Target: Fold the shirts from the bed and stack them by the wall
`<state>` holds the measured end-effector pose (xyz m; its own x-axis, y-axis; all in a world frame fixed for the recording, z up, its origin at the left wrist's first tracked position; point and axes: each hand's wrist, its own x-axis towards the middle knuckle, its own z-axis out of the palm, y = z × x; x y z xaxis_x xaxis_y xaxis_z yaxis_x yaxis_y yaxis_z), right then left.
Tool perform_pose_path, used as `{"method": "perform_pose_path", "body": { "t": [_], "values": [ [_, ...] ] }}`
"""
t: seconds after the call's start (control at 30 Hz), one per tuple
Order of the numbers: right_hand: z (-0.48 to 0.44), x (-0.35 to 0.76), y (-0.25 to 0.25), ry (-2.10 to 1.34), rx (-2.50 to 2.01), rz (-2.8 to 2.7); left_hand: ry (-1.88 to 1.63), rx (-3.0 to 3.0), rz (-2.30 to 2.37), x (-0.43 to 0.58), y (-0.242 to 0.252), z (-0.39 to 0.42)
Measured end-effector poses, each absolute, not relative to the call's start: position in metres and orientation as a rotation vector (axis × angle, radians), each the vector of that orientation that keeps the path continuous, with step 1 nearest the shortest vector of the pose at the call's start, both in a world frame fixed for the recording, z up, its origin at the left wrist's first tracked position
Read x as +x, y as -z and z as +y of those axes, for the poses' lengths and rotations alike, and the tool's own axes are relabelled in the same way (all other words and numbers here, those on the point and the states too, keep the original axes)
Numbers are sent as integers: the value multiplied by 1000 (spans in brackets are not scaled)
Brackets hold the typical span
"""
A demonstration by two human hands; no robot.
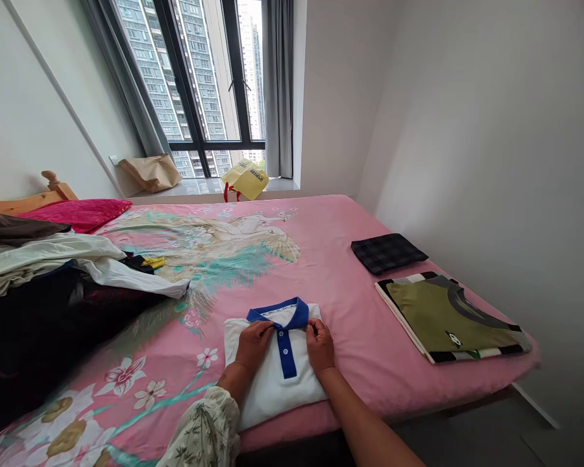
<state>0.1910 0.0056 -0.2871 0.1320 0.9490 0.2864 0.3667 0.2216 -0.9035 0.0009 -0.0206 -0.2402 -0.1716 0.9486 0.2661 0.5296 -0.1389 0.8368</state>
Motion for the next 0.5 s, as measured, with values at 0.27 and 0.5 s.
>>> {"method": "perform_pose_path", "body": {
  "t": [0.27, 0.5],
  "values": [
    [6, 191, 287, -686, -1342, -1442, -1126, 1374, 1598, -7, 238, -21],
    [5, 192, 286, -691, -1348, -1440, -1104, 1262, 1512, -12, 236, -16]
  ]
}}
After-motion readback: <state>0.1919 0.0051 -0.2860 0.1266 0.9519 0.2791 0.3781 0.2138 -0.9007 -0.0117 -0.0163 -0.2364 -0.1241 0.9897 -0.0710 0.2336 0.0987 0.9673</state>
